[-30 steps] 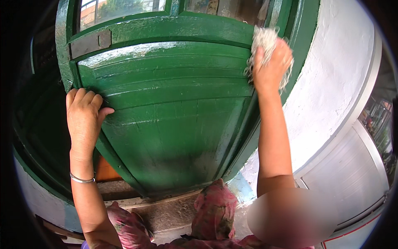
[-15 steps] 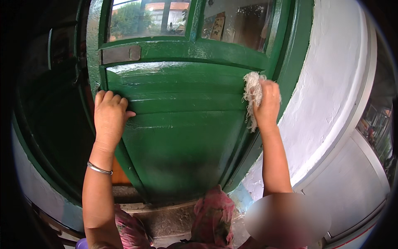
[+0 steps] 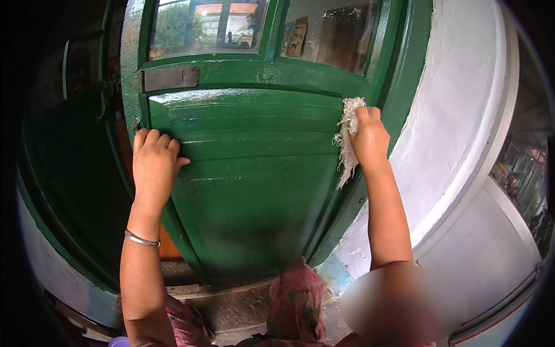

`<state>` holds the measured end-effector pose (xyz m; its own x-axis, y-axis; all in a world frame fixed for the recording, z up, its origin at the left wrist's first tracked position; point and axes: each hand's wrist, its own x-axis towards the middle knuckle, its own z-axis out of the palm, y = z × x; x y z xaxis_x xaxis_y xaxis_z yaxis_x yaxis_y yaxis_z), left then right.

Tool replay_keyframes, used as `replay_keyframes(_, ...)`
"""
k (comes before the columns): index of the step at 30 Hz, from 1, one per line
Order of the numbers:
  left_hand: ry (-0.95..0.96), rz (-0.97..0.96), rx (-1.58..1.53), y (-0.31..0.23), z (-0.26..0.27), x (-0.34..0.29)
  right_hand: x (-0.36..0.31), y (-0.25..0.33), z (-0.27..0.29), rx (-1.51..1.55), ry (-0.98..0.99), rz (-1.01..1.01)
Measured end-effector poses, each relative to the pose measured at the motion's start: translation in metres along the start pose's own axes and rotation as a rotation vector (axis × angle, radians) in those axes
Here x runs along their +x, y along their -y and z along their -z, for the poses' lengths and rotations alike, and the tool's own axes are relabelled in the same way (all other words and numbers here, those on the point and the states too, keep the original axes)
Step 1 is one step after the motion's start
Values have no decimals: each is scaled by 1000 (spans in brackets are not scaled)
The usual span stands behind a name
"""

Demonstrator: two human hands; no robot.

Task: The person uses a white fibrous cloth to wipe the surface of a green wooden door. They systematically clean the door panels, the handle, and the frame, moving from the upper sections down to the lower edges and the threshold area.

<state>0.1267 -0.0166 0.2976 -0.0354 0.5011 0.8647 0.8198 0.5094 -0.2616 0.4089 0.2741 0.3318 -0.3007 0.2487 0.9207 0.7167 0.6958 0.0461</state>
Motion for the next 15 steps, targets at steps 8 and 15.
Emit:
replay_keyframes(8, -11, -14, -34, 0, -2, 3, -22, -15, -6, 107, 242, -131)
replay_keyframes(15, 56, -5, 67, 0, -4, 0, -31, 4, -10, 123, 173, -236)
